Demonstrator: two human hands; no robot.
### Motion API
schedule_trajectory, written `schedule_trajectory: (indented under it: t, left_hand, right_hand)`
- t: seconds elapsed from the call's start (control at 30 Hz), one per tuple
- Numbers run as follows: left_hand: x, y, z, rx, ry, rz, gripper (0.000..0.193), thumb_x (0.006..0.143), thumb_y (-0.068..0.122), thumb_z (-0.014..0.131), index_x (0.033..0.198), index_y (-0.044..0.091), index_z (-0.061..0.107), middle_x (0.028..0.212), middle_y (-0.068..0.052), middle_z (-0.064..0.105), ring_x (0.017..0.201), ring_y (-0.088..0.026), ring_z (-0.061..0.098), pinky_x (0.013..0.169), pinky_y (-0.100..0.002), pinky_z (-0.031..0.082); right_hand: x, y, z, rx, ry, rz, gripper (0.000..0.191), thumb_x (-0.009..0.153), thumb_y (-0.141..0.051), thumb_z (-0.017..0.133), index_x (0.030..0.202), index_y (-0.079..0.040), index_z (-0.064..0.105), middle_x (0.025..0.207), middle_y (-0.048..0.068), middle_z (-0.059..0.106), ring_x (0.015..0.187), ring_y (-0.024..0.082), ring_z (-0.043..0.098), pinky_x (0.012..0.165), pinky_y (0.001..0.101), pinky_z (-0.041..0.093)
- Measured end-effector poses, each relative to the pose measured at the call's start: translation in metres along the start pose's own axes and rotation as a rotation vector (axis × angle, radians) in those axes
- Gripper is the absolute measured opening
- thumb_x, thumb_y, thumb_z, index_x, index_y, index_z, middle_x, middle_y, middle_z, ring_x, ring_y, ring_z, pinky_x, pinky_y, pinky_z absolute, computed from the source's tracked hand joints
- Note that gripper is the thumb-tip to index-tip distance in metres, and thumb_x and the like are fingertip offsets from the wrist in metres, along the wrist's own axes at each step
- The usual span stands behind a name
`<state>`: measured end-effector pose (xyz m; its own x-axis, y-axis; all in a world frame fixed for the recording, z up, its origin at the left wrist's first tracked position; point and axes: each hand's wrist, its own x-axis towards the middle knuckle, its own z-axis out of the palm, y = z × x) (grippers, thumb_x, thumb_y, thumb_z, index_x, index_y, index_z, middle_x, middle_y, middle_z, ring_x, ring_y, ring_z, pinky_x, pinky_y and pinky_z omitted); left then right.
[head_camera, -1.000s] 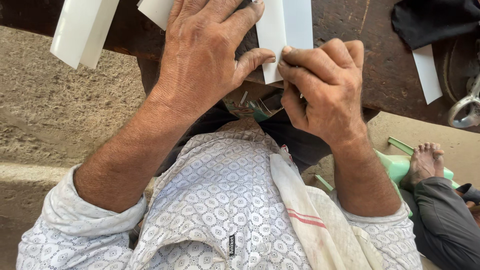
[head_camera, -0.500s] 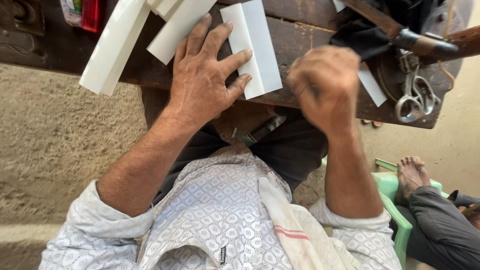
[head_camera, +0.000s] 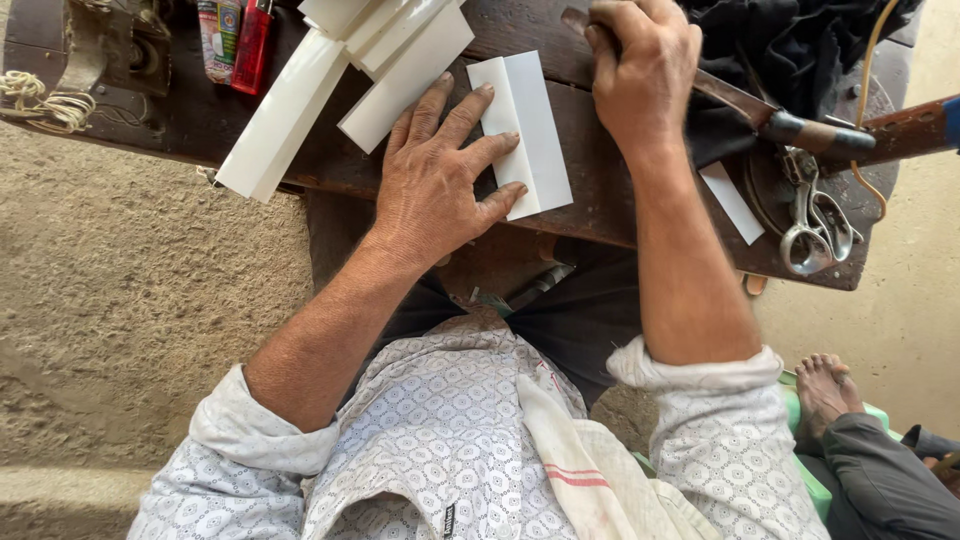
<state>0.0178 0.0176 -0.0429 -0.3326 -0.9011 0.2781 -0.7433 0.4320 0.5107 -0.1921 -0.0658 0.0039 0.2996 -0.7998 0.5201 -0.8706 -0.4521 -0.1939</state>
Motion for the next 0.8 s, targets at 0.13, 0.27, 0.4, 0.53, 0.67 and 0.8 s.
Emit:
schedule_trajectory:
  t: [0.13,0.27,0.4,0.53,0.67,0.8]
  left_hand:
    - [0.002,-0.008,0.007,-0.009,0.001,0.008,0.048,0.085,0.053,0.083,0.119,0.021,0.076,0.153,-0.013,0.051,0.147,-0.041,0.032,0.122,-0.062,0.027]
    - [0.002,-0.015,0.014,-0.023,0.008,0.027,0.049,0.085,0.051,0.084,0.121,0.018,0.075,0.153,-0.014,0.050,0.147,-0.041,0.031,0.122,-0.062,0.027]
    - [0.003,-0.020,0.020,-0.030,-0.002,0.028,0.047,0.088,0.050,0.083,0.121,0.018,0.075,0.156,-0.013,0.049,0.150,-0.040,0.030,0.125,-0.061,0.025]
    - [0.008,-0.023,0.021,-0.028,-0.030,0.033,0.052,0.089,0.051,0.083,0.123,0.013,0.074,0.155,-0.015,0.048,0.149,-0.040,0.030,0.124,-0.061,0.025]
    - [0.011,-0.026,0.017,-0.044,-0.035,0.034,0.052,0.091,0.052,0.082,0.118,0.009,0.072,0.155,-0.015,0.048,0.150,-0.039,0.030,0.124,-0.061,0.026]
    - [0.011,-0.026,0.015,-0.069,-0.044,0.028,0.051,0.091,0.052,0.082,0.116,0.009,0.072,0.156,-0.015,0.048,0.150,-0.039,0.031,0.124,-0.061,0.026]
  right_hand:
    - [-0.031,-0.005,-0.015,0.074,-0.126,-0.088,0.002,0.110,-0.012,0.076,0.111,-0.011,0.077,0.099,-0.002,0.071,0.093,0.017,0.059,0.090,0.0393,0.035]
    - [-0.069,-0.019,-0.022,0.131,-0.212,-0.105,0.012,0.101,-0.017,0.081,0.108,-0.010,0.075,0.099,0.001,0.069,0.090,0.017,0.059,0.088,0.0384,0.035]
    - [-0.087,-0.022,-0.016,0.153,-0.260,-0.057,0.016,0.096,-0.017,0.083,0.110,-0.011,0.075,0.102,-0.001,0.067,0.094,0.019,0.059,0.088,0.0380,0.037]
    - [-0.079,-0.003,0.002,0.139,-0.258,-0.088,0.016,0.097,-0.016,0.083,0.108,-0.011,0.074,0.104,0.001,0.064,0.094,0.021,0.057,0.087,0.0387,0.038]
    - [-0.056,0.018,0.029,0.108,-0.242,-0.114,0.014,0.101,-0.016,0.083,0.106,-0.008,0.072,0.102,0.004,0.061,0.092,0.021,0.055,0.081,0.0386,0.038]
    - [-0.028,0.033,0.049,0.096,-0.215,-0.100,0.015,0.106,-0.015,0.085,0.105,-0.007,0.072,0.096,0.007,0.058,0.091,0.025,0.057,0.081,0.0422,0.040]
